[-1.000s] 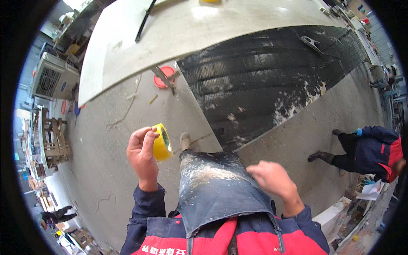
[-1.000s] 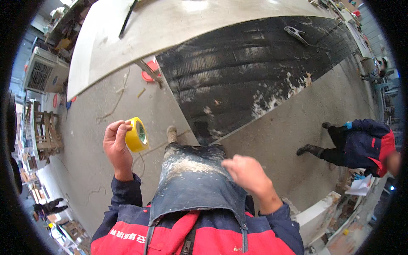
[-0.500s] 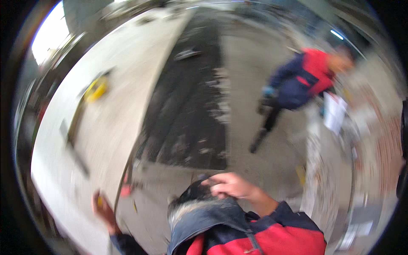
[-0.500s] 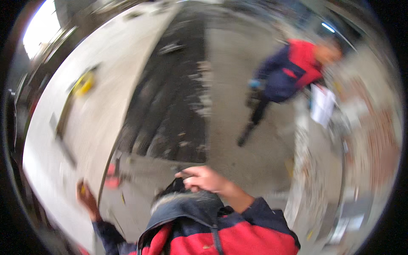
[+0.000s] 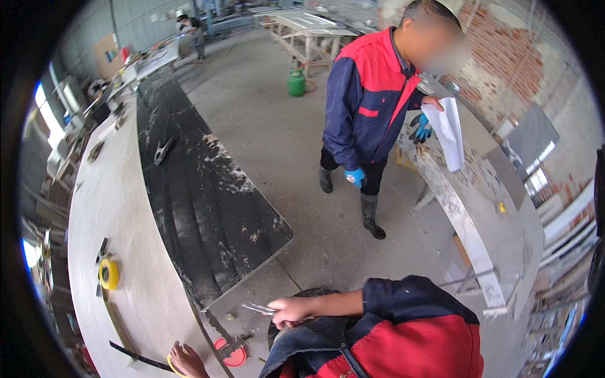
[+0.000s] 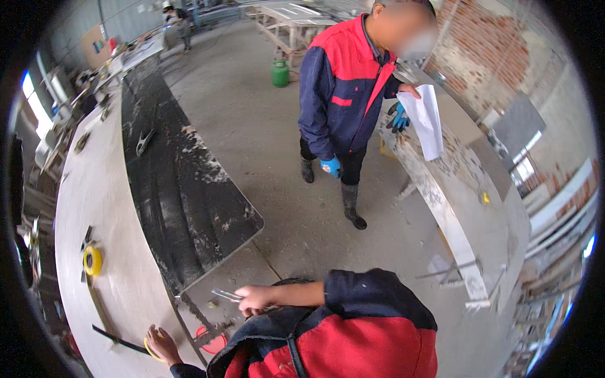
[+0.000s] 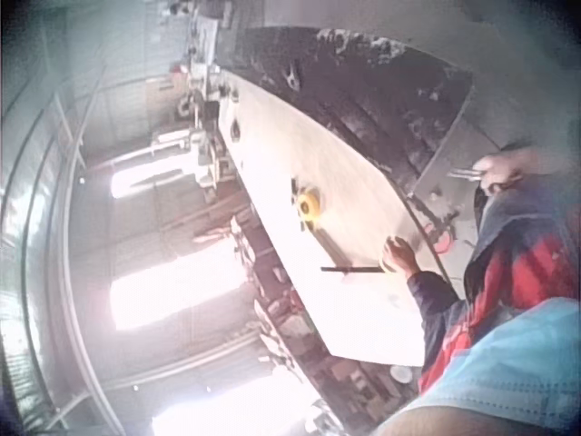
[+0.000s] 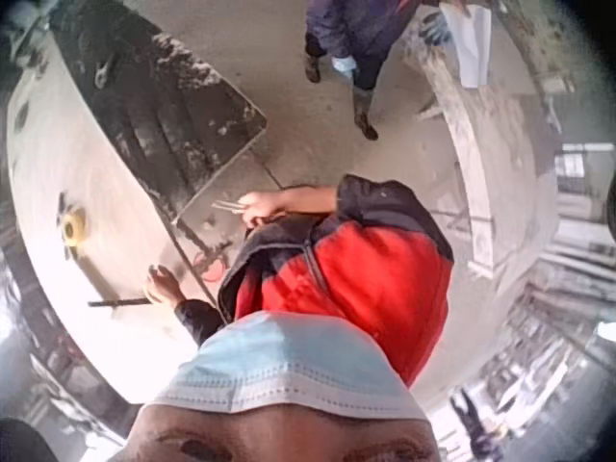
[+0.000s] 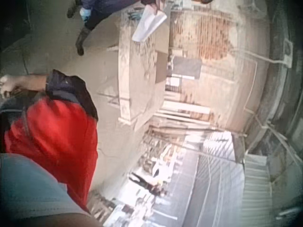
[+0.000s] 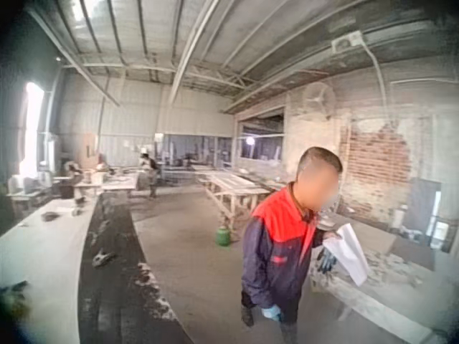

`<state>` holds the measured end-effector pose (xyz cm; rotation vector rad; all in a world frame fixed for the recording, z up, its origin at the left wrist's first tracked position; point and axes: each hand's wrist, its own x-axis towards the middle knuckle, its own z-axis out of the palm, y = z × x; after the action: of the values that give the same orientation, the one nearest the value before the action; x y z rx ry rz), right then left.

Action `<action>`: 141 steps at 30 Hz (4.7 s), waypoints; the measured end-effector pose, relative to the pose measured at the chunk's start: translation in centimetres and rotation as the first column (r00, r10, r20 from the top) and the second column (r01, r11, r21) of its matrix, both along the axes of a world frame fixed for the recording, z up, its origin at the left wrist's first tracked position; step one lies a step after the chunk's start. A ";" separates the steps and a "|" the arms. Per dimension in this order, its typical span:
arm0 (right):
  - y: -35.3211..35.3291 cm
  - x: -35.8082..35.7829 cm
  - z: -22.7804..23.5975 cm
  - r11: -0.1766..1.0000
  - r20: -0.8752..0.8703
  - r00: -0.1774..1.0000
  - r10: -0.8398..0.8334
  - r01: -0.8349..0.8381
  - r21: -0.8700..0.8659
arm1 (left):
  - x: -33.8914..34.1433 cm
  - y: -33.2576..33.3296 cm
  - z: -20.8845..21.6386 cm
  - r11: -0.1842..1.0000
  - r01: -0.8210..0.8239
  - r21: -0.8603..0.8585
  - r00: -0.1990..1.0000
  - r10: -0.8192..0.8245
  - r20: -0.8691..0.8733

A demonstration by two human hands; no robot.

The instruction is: The person uses an angle grinder to cut a large black stone slab on a workbench. They then apply yellow tape to the edges of the slab and use a utility knife to trim the tape.

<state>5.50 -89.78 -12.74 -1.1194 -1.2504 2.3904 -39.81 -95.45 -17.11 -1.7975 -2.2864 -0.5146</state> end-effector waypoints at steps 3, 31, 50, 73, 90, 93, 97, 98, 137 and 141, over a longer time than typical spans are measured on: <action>1.1 -5.8 0.3 0.998 -0.016 1.000 -0.015 0.016 0.058 | -5.3 1.2 -4.3 0.983 0.156 0.094 0.986 -0.149 -0.081; 2.1 -28.7 2.7 1.000 0.110 0.994 -0.013 0.016 -0.024 | -25.3 5.4 0.0 0.828 -0.555 -0.081 -0.195 -0.034 0.980; -4.6 -10.5 1.4 0.557 -0.466 0.304 -0.831 0.451 -0.697 | 16.9 3.1 11.7 0.891 0.238 0.386 -0.519 -0.219 0.826; -0.1 3.1 -9.1 0.267 0.023 0.303 -0.953 0.871 -0.413 | 18.7 3.6 -0.9 0.925 -0.320 -0.204 -0.488 0.024 0.872; 5.0 1.2 -13.0 0.346 -0.197 0.285 -0.938 0.814 -0.466 | 14.4 7.3 -5.1 0.974 -0.132 -0.182 -0.625 0.060 0.778; 5.6 1.4 -11.7 0.343 -0.204 0.279 -0.938 0.819 -0.459 | 15.7 8.3 -3.6 0.957 -0.171 -0.235 -0.573 0.097 0.814; 5.8 1.4 -11.1 0.374 -0.246 0.291 -0.925 0.821 -0.432 | 15.5 8.7 -3.6 0.960 -0.161 -0.227 -0.551 0.103 0.828; 5.9 1.3 -10.8 0.385 -0.257 0.299 -0.919 0.821 -0.422 | 15.2 8.7 -3.8 0.969 -0.134 -0.206 -0.561 0.097 0.822; 6.5 0.8 -9.7 0.415 -0.348 0.283 -0.894 0.815 -0.404 | 15.2 9.2 -3.1 0.943 -0.257 -0.211 -0.506 0.055 0.861; 6.7 1.0 -10.2 0.381 -0.295 0.279 -0.914 0.841 -0.384 | 15.2 9.0 -3.7 0.944 -0.257 -0.206 -0.513 0.048 0.857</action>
<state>6.52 -83.08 -22.91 -0.8145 -0.0937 1.6402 -24.59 -86.45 -20.83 -0.1176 -2.7899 -3.2772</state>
